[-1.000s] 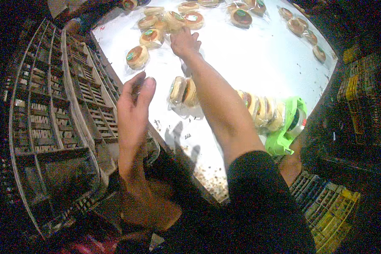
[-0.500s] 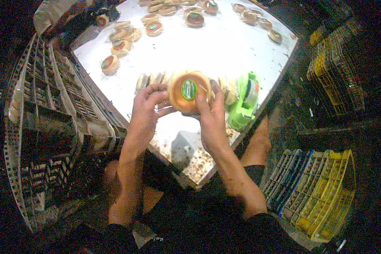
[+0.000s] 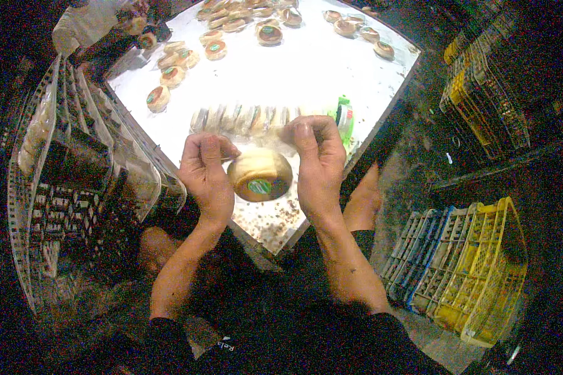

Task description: The person wraps individual round pastries in clear plastic film using a handheld dispenser, then places the wrapped items into a nearby crate. The process is repeated for multiple pastries on a white table.

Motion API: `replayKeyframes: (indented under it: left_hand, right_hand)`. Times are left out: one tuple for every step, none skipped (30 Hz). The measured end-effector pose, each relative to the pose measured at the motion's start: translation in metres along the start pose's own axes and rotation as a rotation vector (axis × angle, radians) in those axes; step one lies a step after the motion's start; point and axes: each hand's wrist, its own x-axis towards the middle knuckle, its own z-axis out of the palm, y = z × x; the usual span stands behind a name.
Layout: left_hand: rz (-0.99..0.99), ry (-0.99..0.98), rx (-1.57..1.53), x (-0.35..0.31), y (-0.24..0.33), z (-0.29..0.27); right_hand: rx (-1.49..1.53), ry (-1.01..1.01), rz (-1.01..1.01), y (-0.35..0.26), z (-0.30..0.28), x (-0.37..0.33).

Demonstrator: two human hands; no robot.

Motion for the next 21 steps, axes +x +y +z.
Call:
replayKeyframes:
  left_hand:
    - [-0.024,-0.013,0.033,-0.002,0.000,0.000]
    - [-0.048,-0.027,0.066,-0.004,0.000,0.000]
    - [-0.140,-0.111,0.121,-0.002,0.002,-0.002]
    - [-0.233,-0.192,0.177,0.002,0.005,-0.006]
    - [-0.325,-0.273,0.232,0.008,0.007,-0.011]
    - [-0.493,-0.380,0.251,0.017,0.006,-0.014]
    - [-0.158,-0.227,0.215,0.011,-0.002,-0.010]
    - [0.179,-0.061,0.187,0.003,-0.010,-0.005]
    - [0.516,0.107,0.160,-0.004,-0.014,-0.005]
    - [0.437,-0.087,0.226,-0.013,-0.003,-0.007]
    - [0.308,-0.052,0.090,-0.014,0.009,0.008]
    - [-0.036,-0.176,0.118,-0.007,0.021,0.004]
    - [-0.378,-0.284,0.148,-0.001,0.027,-0.002]
    - [-0.357,-0.220,0.038,0.002,0.021,-0.003]
    - [-0.440,-0.222,-0.067,0.004,0.016,-0.008]
    - [-0.489,-0.173,-0.198,0.007,0.015,-0.008]
    - [-0.535,-0.126,-0.326,0.008,0.014,-0.009]
    - [-0.537,-0.125,-0.263,0.009,0.017,-0.010]
    - [-0.534,-0.117,-0.193,0.009,0.022,-0.014]
    - [-0.558,-0.081,-0.198,0.005,0.020,-0.015]
    - [-0.410,-0.114,-0.092,0.001,0.014,-0.019]
  right_hand:
    - [0.117,-0.004,0.008,0.003,-0.001,-0.002]
    - [0.091,-0.071,-0.048,0.003,-0.002,-0.003]
    - [0.148,-0.095,0.004,0.000,-0.002,-0.005]
    - [0.205,-0.121,0.059,-0.006,0.003,-0.009]
    - [0.263,-0.147,0.113,-0.010,0.007,-0.011]
    - [0.275,-0.153,0.126,-0.011,0.010,-0.011]
    - [0.239,-0.129,0.152,-0.011,0.011,-0.012]
    - [0.213,-0.114,0.182,-0.013,0.015,-0.013]
    - [0.187,-0.101,0.212,-0.014,0.019,-0.013]
    - [0.198,-0.116,0.194,-0.013,0.020,-0.011]
    - [0.207,-0.130,0.178,-0.011,0.020,-0.011]
    - [0.216,-0.147,0.163,-0.010,0.020,-0.011]
    - [0.042,-0.100,0.052,-0.007,0.022,-0.011]
    - [-0.131,-0.056,-0.061,-0.003,0.025,-0.013]
    - [-0.302,-0.014,-0.178,0.002,0.026,-0.015]
    - [-0.373,-0.028,-0.471,0.019,0.022,-0.017]
    - [-0.495,-0.077,-0.539,0.029,0.023,-0.018]
    - [-0.617,-0.126,-0.607,0.036,0.025,-0.018]
    - [-0.552,-0.172,-0.458,0.038,0.032,-0.025]
    - [-0.490,-0.204,-0.309,0.040,0.037,-0.030]
    - [-0.441,-0.223,-0.158,0.041,0.040,-0.037]
